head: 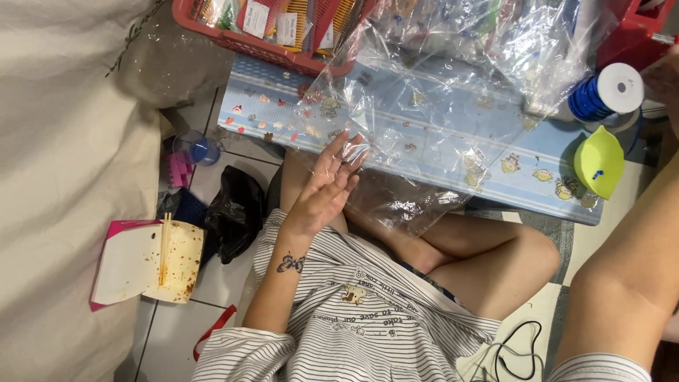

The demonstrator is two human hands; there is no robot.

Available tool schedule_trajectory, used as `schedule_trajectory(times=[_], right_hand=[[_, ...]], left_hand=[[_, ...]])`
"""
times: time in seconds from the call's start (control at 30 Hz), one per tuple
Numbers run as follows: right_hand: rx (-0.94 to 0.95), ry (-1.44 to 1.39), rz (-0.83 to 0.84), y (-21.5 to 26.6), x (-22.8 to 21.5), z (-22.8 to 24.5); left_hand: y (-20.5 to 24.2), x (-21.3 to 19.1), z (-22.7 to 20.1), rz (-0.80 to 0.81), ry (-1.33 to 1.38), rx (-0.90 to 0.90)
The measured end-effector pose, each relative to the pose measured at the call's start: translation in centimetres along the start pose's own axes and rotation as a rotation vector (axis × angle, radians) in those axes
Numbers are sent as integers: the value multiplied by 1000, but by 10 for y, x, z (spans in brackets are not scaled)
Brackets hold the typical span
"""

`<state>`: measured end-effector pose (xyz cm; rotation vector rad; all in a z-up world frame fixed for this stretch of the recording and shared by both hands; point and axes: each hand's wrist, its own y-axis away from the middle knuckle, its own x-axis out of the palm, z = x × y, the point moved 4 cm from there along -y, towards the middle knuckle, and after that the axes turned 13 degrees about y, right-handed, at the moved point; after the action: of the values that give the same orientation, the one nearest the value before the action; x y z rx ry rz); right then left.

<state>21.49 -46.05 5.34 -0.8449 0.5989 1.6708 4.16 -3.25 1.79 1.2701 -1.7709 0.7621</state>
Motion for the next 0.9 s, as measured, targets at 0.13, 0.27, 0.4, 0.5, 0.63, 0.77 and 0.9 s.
schedule_trajectory(times=[0.13,0.27,0.4,0.5,0.63,0.77,0.9], right_hand=[[-44,-47,-10,12,0,-9],[-100,-103,-25,24,-2,-24],[-126,-161,-38,42,29,30],[-392,-314,-1,63,77,186],[-545,-450,138,65,154,239],[-520,-581,94,66,194,256],[-478,-606,39,66,210,254]], left_hand=[[-2,-1,1,49,-99,69],[-6,-10,5,52,18,55],[-10,-13,6,80,87,62],[-11,-15,7,98,119,55],[-13,-17,9,90,195,62],[-14,-17,7,111,216,93],[-11,-14,9,90,182,83]])
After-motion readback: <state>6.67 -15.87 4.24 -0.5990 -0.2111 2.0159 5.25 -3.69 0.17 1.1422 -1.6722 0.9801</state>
